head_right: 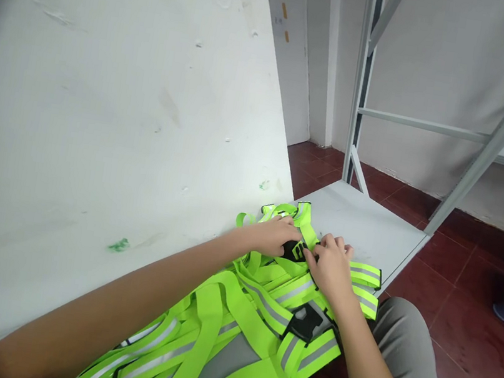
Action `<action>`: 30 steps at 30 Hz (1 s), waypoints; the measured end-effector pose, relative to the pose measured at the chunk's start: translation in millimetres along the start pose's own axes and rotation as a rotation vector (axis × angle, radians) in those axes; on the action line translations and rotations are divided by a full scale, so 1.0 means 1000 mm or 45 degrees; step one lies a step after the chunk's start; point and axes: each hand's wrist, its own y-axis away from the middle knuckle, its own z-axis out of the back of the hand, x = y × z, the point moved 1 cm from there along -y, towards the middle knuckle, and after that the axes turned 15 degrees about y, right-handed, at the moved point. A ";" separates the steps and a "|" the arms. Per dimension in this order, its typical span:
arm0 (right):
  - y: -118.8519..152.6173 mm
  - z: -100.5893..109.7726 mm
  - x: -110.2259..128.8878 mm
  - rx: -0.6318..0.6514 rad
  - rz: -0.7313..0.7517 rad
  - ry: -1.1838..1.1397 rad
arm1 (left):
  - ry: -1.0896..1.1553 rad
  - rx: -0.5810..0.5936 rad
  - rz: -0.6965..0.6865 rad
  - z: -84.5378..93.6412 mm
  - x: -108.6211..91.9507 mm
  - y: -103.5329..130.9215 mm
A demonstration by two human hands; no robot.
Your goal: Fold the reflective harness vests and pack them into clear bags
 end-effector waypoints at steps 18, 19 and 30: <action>-0.031 0.004 0.018 0.403 0.088 0.182 | 0.226 -0.363 0.134 0.015 -0.002 0.024; -0.031 0.002 0.018 0.419 0.091 0.186 | 0.195 -0.348 0.145 0.012 -0.007 0.031; -0.048 -0.021 0.029 0.565 0.051 0.080 | 0.161 -0.398 0.558 -0.060 -0.068 0.074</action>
